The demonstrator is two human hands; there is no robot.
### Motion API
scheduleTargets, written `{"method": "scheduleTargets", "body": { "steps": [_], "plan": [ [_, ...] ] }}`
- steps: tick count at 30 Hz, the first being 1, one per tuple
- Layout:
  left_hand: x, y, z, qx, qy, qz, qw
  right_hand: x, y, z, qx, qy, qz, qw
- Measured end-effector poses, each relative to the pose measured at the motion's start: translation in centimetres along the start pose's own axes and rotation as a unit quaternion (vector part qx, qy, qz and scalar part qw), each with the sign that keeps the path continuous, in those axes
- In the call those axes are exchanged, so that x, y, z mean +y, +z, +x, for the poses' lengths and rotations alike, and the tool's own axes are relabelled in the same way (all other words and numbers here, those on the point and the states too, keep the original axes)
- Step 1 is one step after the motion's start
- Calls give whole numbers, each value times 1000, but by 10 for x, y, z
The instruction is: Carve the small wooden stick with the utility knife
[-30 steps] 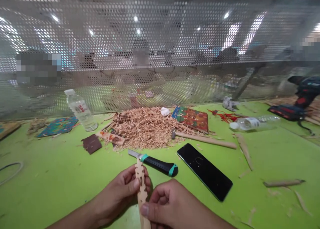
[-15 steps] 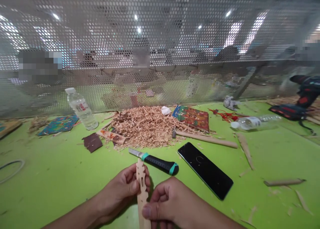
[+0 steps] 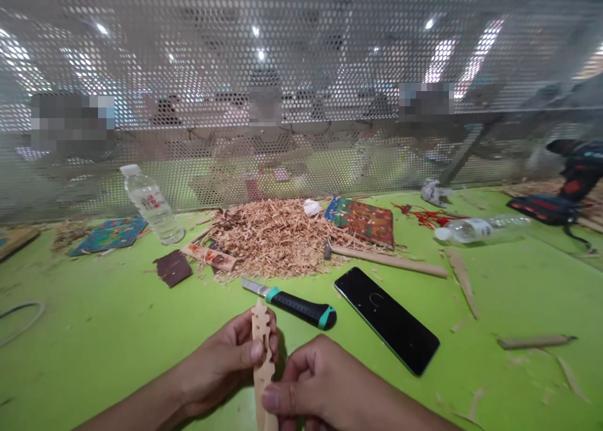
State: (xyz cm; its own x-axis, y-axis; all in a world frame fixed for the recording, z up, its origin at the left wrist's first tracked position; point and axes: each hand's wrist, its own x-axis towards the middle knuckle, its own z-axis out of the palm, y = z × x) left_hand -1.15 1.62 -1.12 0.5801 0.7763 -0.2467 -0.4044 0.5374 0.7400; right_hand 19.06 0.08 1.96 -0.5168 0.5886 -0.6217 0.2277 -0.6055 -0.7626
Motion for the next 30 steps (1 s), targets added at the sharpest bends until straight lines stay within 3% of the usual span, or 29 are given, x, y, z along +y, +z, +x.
{"method": "scheduleTargets", "body": {
  "steps": [14, 30],
  "plan": [
    [-2, -10, 1, -23, -18, -10, 1000, 15, 0, 6, -13, -54, 32, 998],
    [-4, -10, 2, -36, -22, -33, 999, 7, 0, 0, -21, -92, 2, 995]
  ]
}}
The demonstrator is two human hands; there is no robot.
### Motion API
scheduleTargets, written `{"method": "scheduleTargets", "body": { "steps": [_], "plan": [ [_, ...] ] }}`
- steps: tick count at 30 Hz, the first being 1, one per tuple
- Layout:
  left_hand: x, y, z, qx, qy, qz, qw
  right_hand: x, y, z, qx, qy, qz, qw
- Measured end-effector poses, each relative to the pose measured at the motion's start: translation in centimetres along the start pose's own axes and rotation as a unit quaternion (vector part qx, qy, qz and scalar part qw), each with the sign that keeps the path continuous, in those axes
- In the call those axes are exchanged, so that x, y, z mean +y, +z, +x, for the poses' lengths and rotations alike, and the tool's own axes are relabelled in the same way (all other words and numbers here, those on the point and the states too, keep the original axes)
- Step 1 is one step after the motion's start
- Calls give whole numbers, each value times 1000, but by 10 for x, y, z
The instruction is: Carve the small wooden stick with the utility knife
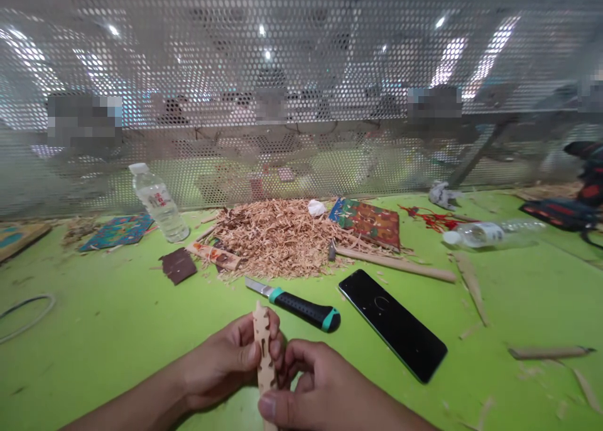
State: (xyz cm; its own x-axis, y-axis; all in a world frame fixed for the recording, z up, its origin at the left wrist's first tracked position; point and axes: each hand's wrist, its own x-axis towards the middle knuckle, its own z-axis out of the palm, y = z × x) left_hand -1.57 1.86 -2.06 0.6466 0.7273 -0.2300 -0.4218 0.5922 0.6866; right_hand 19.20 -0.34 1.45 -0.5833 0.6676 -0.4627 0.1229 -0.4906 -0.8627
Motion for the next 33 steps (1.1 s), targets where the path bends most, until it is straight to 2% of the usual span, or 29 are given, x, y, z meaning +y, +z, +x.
{"method": "scheduleTargets", "body": {
  "steps": [21, 28, 33],
  "plan": [
    [0, 3, 1, 24, 1, 14, 1000, -8, -5, -3, -7, 29, -45, 999],
    [1, 9, 2, 46, 6, 24, 999, -13, -1, -5, -30, 10, -106, 994],
    [-2, 12, 2, 89, 15, 48, 995, -15, 2, -7, -28, -5, -166, 986]
  ]
}}
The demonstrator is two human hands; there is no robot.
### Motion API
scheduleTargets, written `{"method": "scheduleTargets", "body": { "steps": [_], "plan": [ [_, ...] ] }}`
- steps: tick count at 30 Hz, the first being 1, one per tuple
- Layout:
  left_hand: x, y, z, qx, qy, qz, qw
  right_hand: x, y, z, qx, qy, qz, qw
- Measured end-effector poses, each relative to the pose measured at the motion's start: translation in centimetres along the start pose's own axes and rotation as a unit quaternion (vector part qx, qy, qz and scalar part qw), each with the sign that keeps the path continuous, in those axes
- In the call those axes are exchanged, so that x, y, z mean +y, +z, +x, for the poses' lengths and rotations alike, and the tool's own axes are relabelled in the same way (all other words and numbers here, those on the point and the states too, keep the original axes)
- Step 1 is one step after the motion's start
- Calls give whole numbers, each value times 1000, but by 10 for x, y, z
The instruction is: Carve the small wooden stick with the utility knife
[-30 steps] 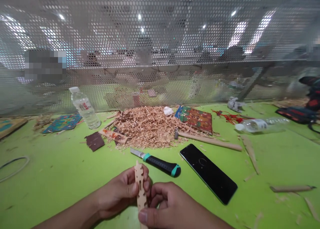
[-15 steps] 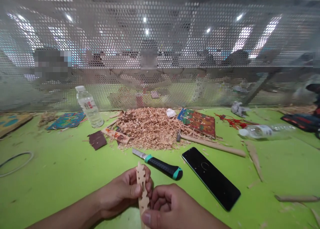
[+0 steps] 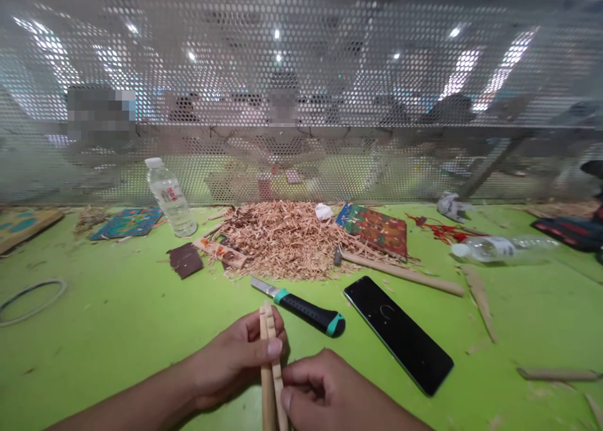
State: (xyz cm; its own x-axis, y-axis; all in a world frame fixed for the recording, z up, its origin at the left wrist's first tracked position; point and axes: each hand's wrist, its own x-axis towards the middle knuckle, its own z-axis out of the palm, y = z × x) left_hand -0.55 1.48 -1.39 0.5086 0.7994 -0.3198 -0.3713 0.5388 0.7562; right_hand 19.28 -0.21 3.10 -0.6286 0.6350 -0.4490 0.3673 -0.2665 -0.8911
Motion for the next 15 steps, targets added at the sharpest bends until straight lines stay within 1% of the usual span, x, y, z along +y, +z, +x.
{"method": "scheduleTargets", "body": {
  "steps": [5, 11, 15],
  "plan": [
    [-2, 4, 0, 31, 13, 7, 999, -1, 1, -2, -2, -6, -28, 1000],
    [-1, 6, 1, 31, 21, 9, 999, 4, 2, 2, 3, -7, -48, 999],
    [0, 2, 0, 19, 20, 11, 1000, 6, 0, 4, 43, -22, -88, 995]
  ]
}}
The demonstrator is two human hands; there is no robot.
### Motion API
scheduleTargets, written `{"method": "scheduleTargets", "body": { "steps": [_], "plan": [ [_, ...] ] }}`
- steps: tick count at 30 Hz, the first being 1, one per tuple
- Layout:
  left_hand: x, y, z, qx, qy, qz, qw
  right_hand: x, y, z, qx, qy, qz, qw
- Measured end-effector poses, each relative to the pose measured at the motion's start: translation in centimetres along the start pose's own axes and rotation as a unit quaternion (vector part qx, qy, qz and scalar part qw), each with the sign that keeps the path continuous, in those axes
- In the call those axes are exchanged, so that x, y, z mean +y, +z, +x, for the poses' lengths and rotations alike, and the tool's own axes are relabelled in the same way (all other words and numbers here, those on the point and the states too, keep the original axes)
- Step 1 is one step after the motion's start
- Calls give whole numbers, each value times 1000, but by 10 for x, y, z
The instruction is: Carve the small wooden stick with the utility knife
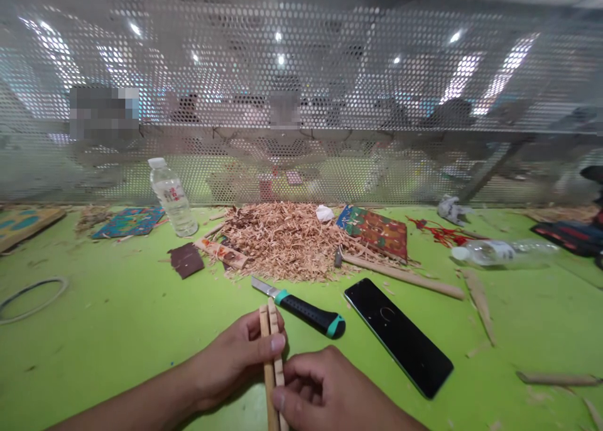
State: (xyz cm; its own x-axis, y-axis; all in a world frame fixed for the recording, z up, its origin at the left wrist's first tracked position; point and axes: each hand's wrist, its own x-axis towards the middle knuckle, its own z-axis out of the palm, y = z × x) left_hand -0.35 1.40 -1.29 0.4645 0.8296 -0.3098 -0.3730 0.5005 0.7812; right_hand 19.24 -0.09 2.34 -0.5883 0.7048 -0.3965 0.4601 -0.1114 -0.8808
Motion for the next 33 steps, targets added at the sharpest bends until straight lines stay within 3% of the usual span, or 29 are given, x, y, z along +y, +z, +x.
{"method": "scheduleTargets", "body": {
  "steps": [5, 15, 17, 20, 22, 25, 28, 33],
  "plan": [
    [-1, -1, 1, -19, -9, 0, 1000, 4, -5, 0, 62, -10, -54, 997],
    [1, -1, 1, -34, -13, -22, 999, -5, -10, -5, 105, -16, -129, 986],
    [1, -2, 2, -40, -17, -28, 999, -4, -30, -9, 152, -13, -167, 974],
    [2, -3, 2, -49, -17, -32, 998, 4, -83, -21, 269, 27, -236, 933],
    [1, -4, 2, -56, -11, -39, 998, 13, -128, -32, 372, 93, -280, 880],
    [-2, -8, 4, -72, 1, -45, 996, 34, -187, -46, 463, 178, -340, 799],
    [-6, -13, 6, -90, 13, -41, 995, 63, -222, -49, 496, 196, -398, 746],
    [-8, -17, 8, -114, 19, -41, 992, 107, -240, -38, 486, 162, -458, 726]
  ]
}}
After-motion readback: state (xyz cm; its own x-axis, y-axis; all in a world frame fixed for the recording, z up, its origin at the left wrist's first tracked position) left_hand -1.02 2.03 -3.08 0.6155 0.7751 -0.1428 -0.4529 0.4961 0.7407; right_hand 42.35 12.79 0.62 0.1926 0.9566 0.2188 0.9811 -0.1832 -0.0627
